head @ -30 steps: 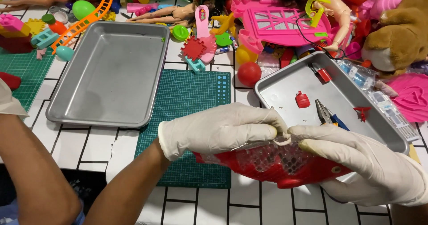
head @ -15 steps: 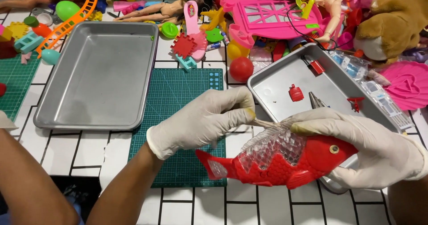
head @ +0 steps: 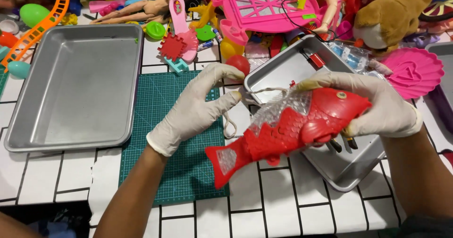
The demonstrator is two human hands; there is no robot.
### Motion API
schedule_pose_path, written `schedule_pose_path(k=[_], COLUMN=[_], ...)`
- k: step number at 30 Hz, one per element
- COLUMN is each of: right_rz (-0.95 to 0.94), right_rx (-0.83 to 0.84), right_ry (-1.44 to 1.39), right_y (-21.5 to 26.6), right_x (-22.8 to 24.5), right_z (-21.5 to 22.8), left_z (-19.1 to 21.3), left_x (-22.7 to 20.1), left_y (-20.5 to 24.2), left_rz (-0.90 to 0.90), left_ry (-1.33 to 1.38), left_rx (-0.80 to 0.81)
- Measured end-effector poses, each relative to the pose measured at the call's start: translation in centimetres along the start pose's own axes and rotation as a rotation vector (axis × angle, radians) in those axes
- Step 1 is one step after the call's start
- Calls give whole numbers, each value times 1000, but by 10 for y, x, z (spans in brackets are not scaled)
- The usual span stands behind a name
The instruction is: The person disassembles a green plastic toy case using pliers and a screwdriver, then removes a red plastic fish toy from a pile of toys. They open the fish toy, insert batteries into the compartment, and reassemble the toy.
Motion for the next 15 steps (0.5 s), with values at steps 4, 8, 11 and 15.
schedule_pose_path(k=[4, 8, 11, 15], right_rz=[-218, -227, -143, -141], right_rx=[-113, -112, -91, -149], right_ry=[19, -18, 7, 3], right_y=[-6, -9, -10, -13], right_x=[-19, -22, -19, -22], right_z=[7, 5, 3, 4], left_z=[-5, -12, -14, -18], left_x=[-27, -30, -30, -29], left_y=[3, 5, 6, 9], left_rz=[-262, -183, -129, -55], left_ry=[-29, -60, -49, -65], left_rx=[-43, -2, 11, 66])
Point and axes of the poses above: each hand's wrist, its own y-axis away from the middle knuckle, its own z-axis out of the back of the hand, x = y × z, the point moved 8 cm from there along -y, towards the middle knuckle, and after that the axes turned 12 degrees about -x, right-handed, at the moved point
